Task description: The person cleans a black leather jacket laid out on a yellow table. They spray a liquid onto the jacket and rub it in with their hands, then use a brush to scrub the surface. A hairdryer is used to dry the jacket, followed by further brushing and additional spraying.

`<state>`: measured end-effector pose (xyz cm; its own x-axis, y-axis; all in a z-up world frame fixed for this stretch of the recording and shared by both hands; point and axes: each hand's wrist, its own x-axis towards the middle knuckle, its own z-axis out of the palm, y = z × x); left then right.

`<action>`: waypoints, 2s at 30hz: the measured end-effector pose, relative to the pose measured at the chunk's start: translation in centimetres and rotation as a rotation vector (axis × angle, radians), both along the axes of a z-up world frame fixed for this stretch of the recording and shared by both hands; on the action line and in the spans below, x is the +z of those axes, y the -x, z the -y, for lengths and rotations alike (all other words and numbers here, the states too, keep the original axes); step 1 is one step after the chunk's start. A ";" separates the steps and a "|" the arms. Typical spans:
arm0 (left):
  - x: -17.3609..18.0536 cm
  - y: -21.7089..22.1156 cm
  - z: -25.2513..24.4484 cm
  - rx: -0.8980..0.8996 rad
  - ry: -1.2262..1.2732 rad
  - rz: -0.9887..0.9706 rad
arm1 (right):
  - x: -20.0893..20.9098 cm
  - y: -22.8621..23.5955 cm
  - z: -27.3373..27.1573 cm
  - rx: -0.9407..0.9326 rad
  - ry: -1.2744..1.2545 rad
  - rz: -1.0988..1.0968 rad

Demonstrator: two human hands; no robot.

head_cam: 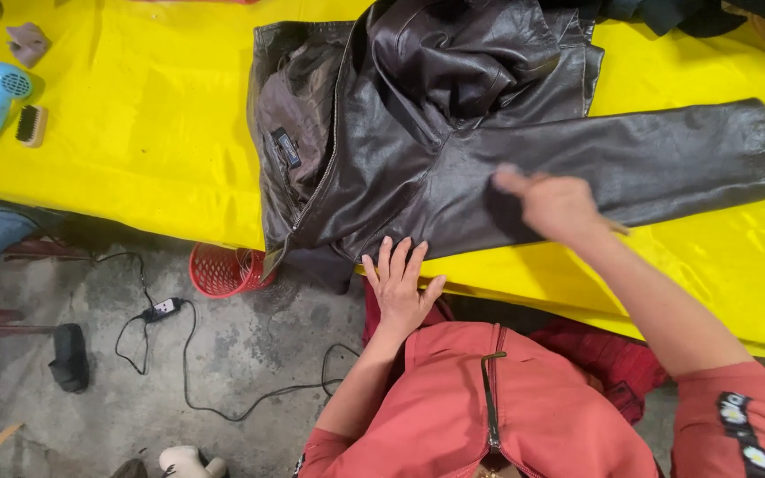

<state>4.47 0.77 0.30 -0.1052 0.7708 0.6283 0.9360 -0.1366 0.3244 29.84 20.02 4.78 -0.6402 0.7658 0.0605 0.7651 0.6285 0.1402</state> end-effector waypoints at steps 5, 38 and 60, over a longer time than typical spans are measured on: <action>-0.9 0.0 -0.7 0.005 -0.042 0.002 | 2.2 3.1 2.4 -0.108 0.047 -0.029; -1.9 0.4 -1.0 0.030 -0.080 -0.062 | -1.3 8.4 -4.1 0.046 -0.250 -0.265; -1.8 0.4 -0.9 0.021 -0.071 -0.032 | 3.2 1.6 -3.6 -0.321 0.012 0.004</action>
